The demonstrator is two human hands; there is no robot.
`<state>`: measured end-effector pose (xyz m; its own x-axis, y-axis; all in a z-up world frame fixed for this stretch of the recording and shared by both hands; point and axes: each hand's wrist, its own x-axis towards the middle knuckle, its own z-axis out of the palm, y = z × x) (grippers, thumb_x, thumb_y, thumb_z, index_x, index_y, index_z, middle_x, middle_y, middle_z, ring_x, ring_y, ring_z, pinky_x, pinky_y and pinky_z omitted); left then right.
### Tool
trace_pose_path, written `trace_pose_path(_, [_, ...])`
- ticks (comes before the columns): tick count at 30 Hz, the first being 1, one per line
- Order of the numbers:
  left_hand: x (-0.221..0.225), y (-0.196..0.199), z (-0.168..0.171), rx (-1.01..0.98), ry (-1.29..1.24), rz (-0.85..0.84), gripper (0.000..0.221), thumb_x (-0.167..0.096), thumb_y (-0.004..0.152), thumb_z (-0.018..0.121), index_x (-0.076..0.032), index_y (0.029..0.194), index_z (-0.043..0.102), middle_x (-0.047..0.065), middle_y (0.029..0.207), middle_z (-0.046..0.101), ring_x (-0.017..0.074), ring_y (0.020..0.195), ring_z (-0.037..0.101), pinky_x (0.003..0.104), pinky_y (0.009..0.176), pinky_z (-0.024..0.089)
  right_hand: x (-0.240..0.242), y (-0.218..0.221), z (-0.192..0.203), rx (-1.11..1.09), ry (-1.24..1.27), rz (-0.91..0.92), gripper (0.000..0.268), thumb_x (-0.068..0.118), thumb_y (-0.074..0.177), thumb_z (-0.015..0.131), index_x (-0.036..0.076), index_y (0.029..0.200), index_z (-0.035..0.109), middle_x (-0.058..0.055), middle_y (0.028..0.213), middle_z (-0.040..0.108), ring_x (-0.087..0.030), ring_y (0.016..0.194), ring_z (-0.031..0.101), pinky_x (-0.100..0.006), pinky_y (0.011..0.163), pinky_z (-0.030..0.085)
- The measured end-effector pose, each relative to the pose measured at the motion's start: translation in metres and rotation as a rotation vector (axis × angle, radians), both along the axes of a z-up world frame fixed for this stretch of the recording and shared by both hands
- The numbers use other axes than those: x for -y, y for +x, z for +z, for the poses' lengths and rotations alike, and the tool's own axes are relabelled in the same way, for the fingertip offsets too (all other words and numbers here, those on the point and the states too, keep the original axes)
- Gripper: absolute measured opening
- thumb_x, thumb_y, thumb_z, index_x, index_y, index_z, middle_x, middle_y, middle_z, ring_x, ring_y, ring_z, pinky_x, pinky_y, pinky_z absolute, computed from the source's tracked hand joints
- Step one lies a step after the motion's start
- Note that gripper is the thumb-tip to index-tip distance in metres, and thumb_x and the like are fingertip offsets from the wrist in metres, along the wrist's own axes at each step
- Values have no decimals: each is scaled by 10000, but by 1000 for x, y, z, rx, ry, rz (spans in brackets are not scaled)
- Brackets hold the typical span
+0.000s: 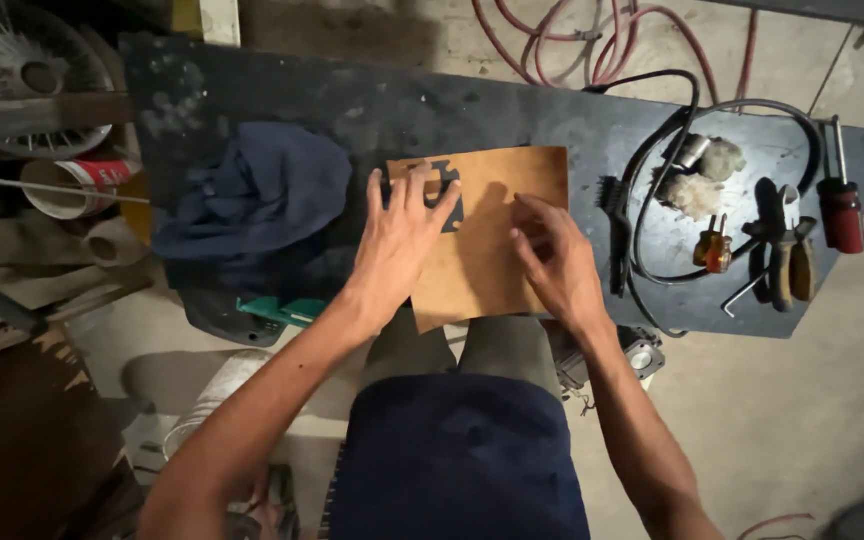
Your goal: Tracing a metal gasket template onto gasket paper using a pen on a workbench.
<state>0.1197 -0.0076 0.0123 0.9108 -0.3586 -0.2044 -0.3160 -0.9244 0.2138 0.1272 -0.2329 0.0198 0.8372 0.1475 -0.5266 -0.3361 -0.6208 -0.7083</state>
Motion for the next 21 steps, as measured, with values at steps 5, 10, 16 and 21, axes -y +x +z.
trace_pose_path(5, [11, -4, -15, 53, 49, -18, 466, -23, 921, 638, -186, 1357, 640, 254, 1320, 538, 384, 1227, 611, 656, 1069, 402, -4, 20, 58, -81, -45, 62, 458, 307, 994, 662, 83, 1393, 631, -218, 1102, 677, -429, 950, 731, -514, 760, 619])
trace_pose_path(10, [31, -10, -13, 109, 92, 61, 362, -31, 1008, 516, -145, 1332, 631, 284, 1309, 582, 426, 1218, 609, 646, 957, 467, 28, 31, 86, -170, 64, 62, 441, 269, 965, 691, 78, 1362, 665, -190, 1134, 706, -382, 1005, 750, -454, 735, 638])
trace_pose_path(16, [43, -24, -26, 142, 239, 129, 374, -167, 1023, 504, -233, 1376, 608, 187, 1454, 576, 339, 1342, 575, 657, 996, 464, 102, 98, 135, -11, -70, 97, 394, 127, 900, 732, 36, 1283, 702, -260, 1136, 741, -472, 1035, 726, -537, 803, 617])
trace_pose_path(21, [43, -35, -44, -17, 409, 100, 793, -166, 864, 581, -230, 1609, 319, 180, 1648, 347, 367, 1481, 397, 672, 1050, 430, 144, 151, 179, 256, -629, 299, 376, 289, 1002, 673, 54, 1293, 714, -143, 1144, 744, -289, 737, 740, -418, 618, 587])
